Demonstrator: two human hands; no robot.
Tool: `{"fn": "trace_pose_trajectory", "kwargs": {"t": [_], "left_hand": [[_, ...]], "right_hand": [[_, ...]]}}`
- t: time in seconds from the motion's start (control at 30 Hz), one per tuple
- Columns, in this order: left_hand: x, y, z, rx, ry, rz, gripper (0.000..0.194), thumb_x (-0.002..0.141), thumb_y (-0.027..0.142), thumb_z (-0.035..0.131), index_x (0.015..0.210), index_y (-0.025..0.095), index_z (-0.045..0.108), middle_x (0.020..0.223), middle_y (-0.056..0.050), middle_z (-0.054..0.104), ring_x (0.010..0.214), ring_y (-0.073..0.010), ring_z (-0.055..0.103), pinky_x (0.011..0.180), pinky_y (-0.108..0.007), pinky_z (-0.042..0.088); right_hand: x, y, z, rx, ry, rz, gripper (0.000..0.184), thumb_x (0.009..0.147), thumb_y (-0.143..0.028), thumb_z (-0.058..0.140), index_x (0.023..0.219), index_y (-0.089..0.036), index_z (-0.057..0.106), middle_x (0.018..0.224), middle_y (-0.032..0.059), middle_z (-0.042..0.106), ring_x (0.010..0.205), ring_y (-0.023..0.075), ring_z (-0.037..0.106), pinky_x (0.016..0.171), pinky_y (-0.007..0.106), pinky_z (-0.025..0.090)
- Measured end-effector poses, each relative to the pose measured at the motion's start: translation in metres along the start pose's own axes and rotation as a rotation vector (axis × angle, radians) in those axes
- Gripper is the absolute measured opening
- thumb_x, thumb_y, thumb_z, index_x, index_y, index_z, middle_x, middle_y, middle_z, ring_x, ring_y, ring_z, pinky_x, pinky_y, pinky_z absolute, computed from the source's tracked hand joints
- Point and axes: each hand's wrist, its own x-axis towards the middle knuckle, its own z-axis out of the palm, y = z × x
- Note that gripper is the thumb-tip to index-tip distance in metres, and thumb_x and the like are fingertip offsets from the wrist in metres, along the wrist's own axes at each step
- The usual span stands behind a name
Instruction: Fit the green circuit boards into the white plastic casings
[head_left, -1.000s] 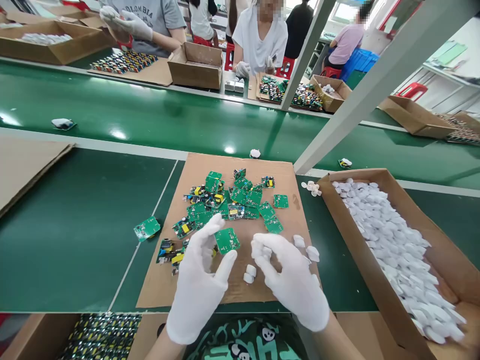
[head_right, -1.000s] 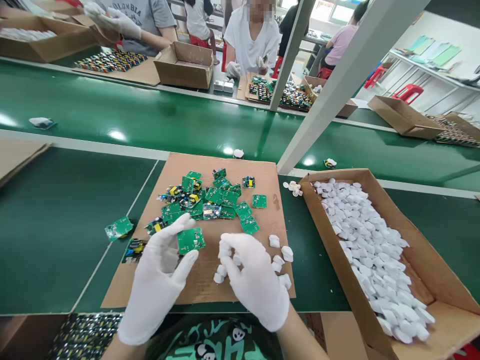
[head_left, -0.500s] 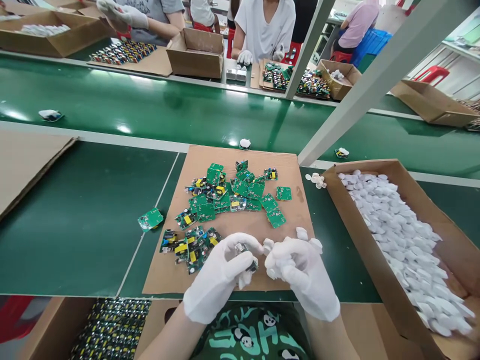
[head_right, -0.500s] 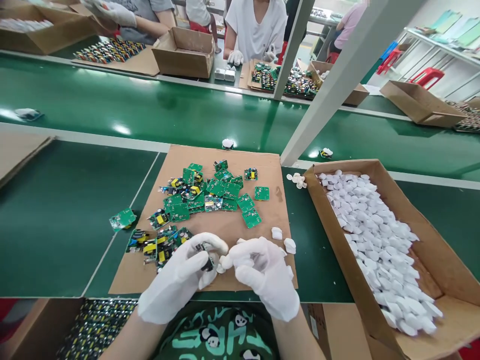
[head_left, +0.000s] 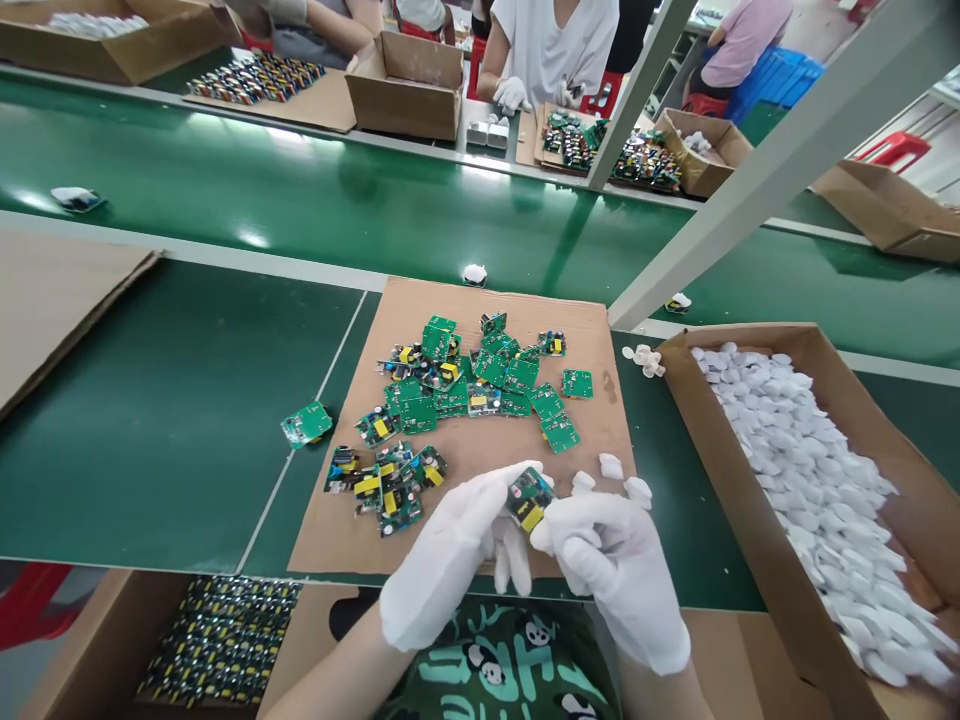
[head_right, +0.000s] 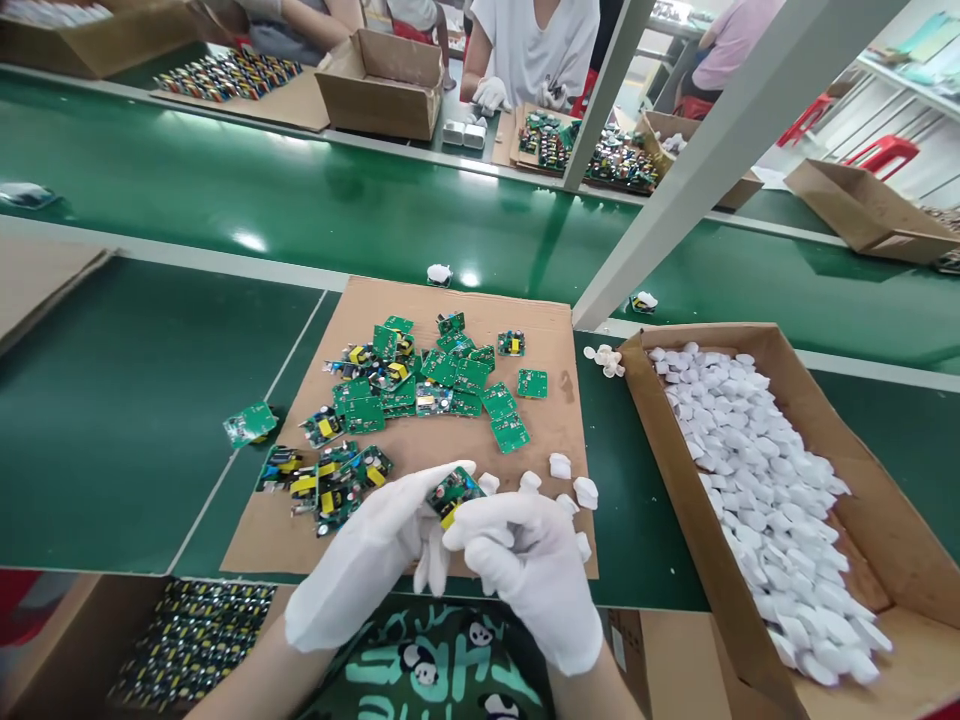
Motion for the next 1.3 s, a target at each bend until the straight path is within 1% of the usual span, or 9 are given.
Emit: {"fn": "trace_pose_trajectory", "kwargs": {"t": [0.13,0.27,0.4,0.57,0.77,0.93,1.03,1.23,1.3], "left_hand": [[-0.006,0.004,-0.003,-0.095,0.022,0.020,0.050,0.089,0.045,0.069,0.130,0.015,0.066,0.074,-0.008,0.076,0.060,-0.0179,0.073,0.048,-0.020,0.054],[-0.008,0.004,-0.001,-0.100,0.119,0.057,0.043,0.089,0.042,0.070,0.122,0.015,0.070,0.077,-0.006,0.076,0.059,-0.0154,0.070,0.052,-0.022,0.057],[-0.011,-0.004,0.004,0.142,0.310,0.178,0.041,0.093,0.042,0.063,0.126,0.018,0.070,0.079,-0.003,0.077,0.056,-0.0130,0.066,0.055,-0.023,0.058],[-0.014,-0.014,0.006,0.444,0.488,0.313,0.030,0.093,0.035,0.060,0.115,0.024,0.077,0.118,-0.003,0.077,0.112,-0.0206,0.070,0.100,-0.026,0.054],[-0.016,-0.018,0.004,0.690,0.473,0.426,0.042,0.098,0.032,0.048,0.128,0.012,0.069,0.068,-0.004,0.076,0.058,-0.0176,0.070,0.060,-0.025,0.057],[-0.017,-0.028,0.001,1.050,0.566,0.625,0.041,0.096,0.025,0.050,0.130,0.009,0.068,0.066,-0.005,0.073,0.061,-0.0182,0.069,0.064,-0.026,0.053],[-0.024,-0.025,0.003,0.986,0.494,0.561,0.045,0.098,0.028,0.048,0.137,0.009,0.062,0.066,-0.004,0.072,0.063,-0.0185,0.068,0.066,-0.027,0.052],[-0.036,-0.007,0.003,0.411,0.114,0.244,0.056,0.102,0.048,0.041,0.149,0.017,0.047,0.080,-0.004,0.074,0.064,-0.0156,0.064,0.062,-0.026,0.052],[-0.033,-0.002,0.000,0.317,0.082,0.217,0.058,0.098,0.054,0.049,0.143,0.017,0.051,0.093,-0.008,0.074,0.064,-0.0145,0.063,0.058,-0.025,0.051]], "right_hand": [[-0.003,0.001,-0.009,-0.031,-0.048,-0.165,0.031,0.093,-0.053,0.063,0.109,-0.029,0.074,0.078,0.0009,0.071,0.057,0.0122,0.058,0.068,0.033,0.060],[-0.007,-0.007,-0.008,-0.442,-0.033,-0.337,0.019,0.099,-0.023,0.058,0.108,-0.032,0.072,0.118,0.0042,0.067,0.094,0.0167,0.070,0.082,0.032,0.061],[-0.008,-0.001,0.004,-0.762,0.083,-0.399,0.038,0.093,-0.017,0.064,0.129,-0.029,0.059,0.113,0.0041,0.074,0.100,0.0190,0.071,0.099,0.038,0.057],[-0.005,0.007,0.017,-0.769,0.199,-0.384,0.019,0.093,-0.015,0.064,0.108,-0.027,0.065,0.107,0.0018,0.076,0.108,0.0182,0.071,0.093,0.032,0.058],[-0.002,0.003,0.022,-0.754,0.269,-0.281,0.015,0.092,-0.019,0.068,0.106,-0.024,0.065,0.099,0.0019,0.077,0.081,0.0143,0.074,0.080,0.029,0.061],[-0.003,0.008,0.025,-0.720,0.345,-0.181,0.018,0.089,-0.024,0.071,0.105,-0.020,0.066,0.093,0.0041,0.078,0.076,0.0163,0.075,0.076,0.031,0.061],[-0.001,0.014,0.025,-0.664,0.357,-0.235,0.017,0.089,-0.021,0.070,0.105,-0.024,0.066,0.088,0.0006,0.078,0.077,0.0166,0.074,0.075,0.032,0.061],[0.009,0.019,0.011,-0.804,0.261,-0.609,0.016,0.085,-0.019,0.073,0.095,-0.028,0.063,0.106,0.0026,0.075,0.099,0.0220,0.068,0.089,0.042,0.058],[0.010,0.013,0.005,-0.847,0.171,-0.637,0.020,0.086,-0.015,0.071,0.100,-0.027,0.062,0.104,0.0026,0.075,0.100,0.0214,0.069,0.092,0.042,0.057]]}}
